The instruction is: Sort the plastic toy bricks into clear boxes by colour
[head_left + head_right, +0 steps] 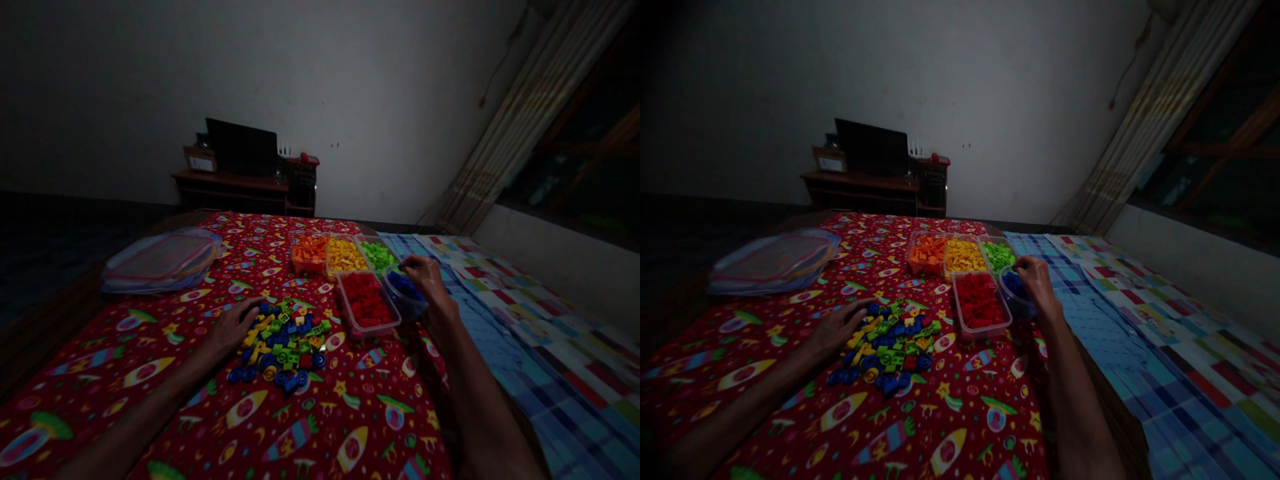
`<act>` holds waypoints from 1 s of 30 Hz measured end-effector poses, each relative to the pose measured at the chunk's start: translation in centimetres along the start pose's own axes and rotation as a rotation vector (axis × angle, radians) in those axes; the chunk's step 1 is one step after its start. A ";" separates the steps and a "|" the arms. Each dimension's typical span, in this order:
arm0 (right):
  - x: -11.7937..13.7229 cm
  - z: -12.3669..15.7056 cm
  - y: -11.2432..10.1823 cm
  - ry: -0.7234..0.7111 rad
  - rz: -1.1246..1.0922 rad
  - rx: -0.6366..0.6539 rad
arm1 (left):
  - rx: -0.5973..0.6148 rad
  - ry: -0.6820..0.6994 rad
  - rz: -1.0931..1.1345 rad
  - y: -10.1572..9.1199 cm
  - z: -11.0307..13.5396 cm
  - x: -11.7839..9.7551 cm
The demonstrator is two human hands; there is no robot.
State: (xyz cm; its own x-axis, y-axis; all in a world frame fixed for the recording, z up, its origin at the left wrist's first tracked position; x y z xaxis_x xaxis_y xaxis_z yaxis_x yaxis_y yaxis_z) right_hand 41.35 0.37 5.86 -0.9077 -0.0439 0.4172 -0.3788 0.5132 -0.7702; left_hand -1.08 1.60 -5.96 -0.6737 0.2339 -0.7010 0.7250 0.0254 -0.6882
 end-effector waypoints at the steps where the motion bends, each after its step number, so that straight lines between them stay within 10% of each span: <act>1: -1.0 -0.1 -0.5 0.040 0.044 0.038 | -0.005 -0.001 0.002 0.0 0.0 0.0; 6: -0.3 0.1 -0.2 0.015 0.098 0.067 | -0.028 0.014 0.024 0.0 0.0 -0.2; 16: 14.8 6.4 9.7 -0.568 -0.080 0.490 | -0.031 0.031 0.028 0.3 0.2 0.0; 30: 14.2 7.8 14.6 -0.439 0.062 0.591 | 0.003 0.053 0.100 0.2 0.2 -0.2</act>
State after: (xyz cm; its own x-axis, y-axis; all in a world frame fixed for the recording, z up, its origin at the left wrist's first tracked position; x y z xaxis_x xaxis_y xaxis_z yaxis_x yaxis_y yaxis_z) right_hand 21.50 0.54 -3.20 -0.8722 -0.4322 0.2289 -0.2463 -0.0161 -0.9691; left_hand -0.80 1.33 -5.98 -0.5896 0.2865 -0.7552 0.7876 -0.0032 -0.6161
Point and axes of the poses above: each hand's wrist, its own z-axis away from the middle knuckle, its own y-axis out of the palm, x = y × z, the point moved 2 cm from there along -z, towards the middle knuckle, and after that the axes turned 2 degrees about -y, right-handed, at the moved point
